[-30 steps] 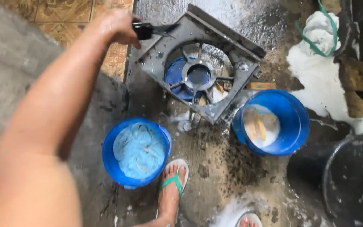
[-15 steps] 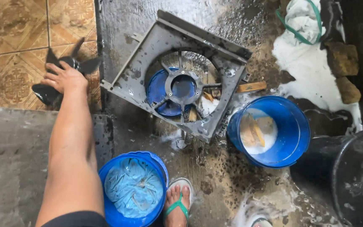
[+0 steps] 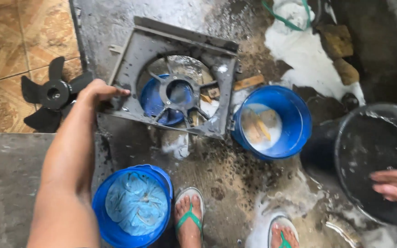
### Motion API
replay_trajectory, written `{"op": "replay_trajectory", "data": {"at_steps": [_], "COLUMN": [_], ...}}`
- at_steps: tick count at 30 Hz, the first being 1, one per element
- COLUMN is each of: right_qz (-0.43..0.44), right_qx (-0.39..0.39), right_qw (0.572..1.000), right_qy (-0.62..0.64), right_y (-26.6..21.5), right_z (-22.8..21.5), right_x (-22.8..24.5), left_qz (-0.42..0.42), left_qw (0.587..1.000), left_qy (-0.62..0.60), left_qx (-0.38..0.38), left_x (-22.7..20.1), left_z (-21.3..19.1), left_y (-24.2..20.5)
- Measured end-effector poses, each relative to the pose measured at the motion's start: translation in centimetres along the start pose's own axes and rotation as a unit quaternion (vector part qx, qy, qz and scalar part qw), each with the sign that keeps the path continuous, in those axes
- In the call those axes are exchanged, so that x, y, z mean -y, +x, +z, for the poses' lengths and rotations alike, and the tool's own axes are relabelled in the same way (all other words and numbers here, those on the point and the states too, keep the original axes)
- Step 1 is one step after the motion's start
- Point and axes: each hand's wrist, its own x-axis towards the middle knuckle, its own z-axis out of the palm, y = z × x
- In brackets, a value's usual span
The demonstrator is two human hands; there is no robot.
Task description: The person rinses a black metal propeller and a square metal frame with a central hub using water from a bucket. They then scrub the frame with a soapy sponge, covering its surfaces with foam while standing in a wet workspace.
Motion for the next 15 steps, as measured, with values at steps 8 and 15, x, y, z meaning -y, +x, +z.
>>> {"op": "replay_trajectory", "data": {"at_steps": [8,15], "right_qz": [-0.489,-0.575], "right_qx": [0.082,-0.024], "right_qw": [0.704,0.738], "right_qy": [-0.508,-0.354], "right_y": [-0.3,2.1], "right_z": [13.5,8.7], "right_x": [16.9,16.4], "left_qz": [0.076,0.377], "left_qw": [0.993,0.892], "left_qy": [-0.006,-0.111], "left_qx": [-0.090,-0.223], "left_x": [-1.8,7.4], "left_z": [-3.3,-2.5], "left_y": [-8.7,-8.7]}}
